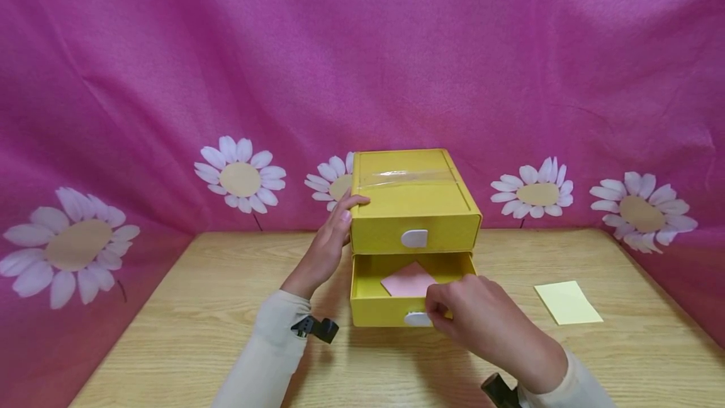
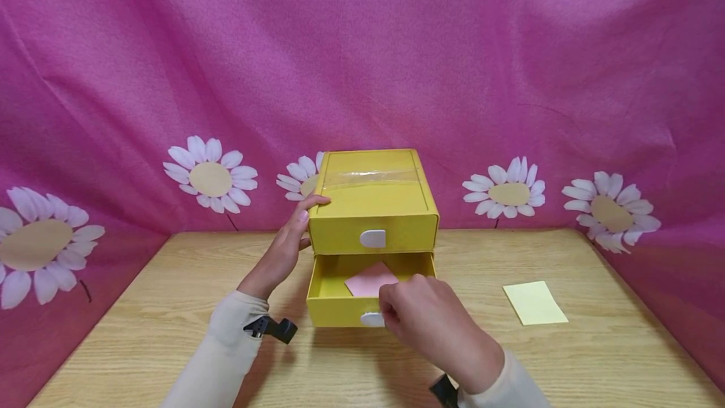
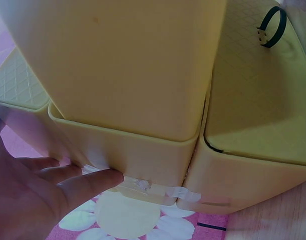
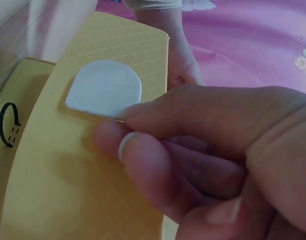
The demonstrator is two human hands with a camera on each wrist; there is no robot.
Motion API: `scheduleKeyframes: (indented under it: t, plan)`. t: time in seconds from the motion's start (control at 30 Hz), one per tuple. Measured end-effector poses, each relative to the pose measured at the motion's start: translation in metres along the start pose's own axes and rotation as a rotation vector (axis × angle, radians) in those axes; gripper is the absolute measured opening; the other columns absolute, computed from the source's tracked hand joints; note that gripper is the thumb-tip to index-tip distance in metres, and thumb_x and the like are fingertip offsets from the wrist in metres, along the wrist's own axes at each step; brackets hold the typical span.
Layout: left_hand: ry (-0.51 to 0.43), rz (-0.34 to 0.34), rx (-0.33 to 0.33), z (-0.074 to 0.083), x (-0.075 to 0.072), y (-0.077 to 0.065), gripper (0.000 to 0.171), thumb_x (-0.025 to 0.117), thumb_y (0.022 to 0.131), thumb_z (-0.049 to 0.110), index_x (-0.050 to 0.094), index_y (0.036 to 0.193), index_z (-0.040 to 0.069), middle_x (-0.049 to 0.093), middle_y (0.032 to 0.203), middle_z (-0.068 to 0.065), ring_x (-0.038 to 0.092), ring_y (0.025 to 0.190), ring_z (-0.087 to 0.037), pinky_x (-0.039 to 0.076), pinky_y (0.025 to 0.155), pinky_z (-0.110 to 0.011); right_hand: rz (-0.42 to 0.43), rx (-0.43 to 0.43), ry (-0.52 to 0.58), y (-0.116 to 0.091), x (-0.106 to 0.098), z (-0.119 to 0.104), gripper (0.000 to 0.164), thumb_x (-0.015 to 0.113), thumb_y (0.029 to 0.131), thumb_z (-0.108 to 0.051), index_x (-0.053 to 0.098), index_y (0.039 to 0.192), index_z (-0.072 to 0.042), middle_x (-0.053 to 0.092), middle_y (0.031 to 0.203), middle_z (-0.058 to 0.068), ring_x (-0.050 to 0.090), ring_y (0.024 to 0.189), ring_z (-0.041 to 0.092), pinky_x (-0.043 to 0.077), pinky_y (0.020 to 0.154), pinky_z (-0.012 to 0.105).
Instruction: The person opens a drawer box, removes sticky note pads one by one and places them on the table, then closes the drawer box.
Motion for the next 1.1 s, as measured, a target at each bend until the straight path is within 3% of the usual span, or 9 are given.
scheduleKeyframes:
  t: [0.47,1.1]
  plan:
    - [0.011,0.019,0.031,0.005,-0.005,0.009,0.041,0.023,0.106,0.030,0.037,0.143,0.019,0.005,0.161,-0.006,0.020,0.142,-0.029,0.035,0.103,-0.059,-0.031,0.000,-0.038,0.008,-0.009,-0.001,0.028,0.074,0.072,-0.004,0.058,0.064,-0.026,0.043,0.058,-0.018,0.037,0.053,0.003,0.033,0.048,0.021]
    - [0.015,0.010,-0.016,0.000,0.000,0.000,0.040,0.025,0.106,0.031,0.038,0.143,0.022,0.005,0.162,-0.004,0.018,0.144,-0.028,0.034,0.104,-0.059,-0.025,-0.011,-0.027,-0.006,-0.003,-0.009,0.033,0.071,0.070,-0.002,0.053,0.060,-0.028,0.037,0.053,-0.020,0.032,0.048,0.002,0.029,0.043,0.020]
Point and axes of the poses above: each hand's wrist, its own y-axis towards the middle knuckle, its own x-axis out of the palm, z = x × y, the point moved 5 cm from there along y, towards the middle knuckle
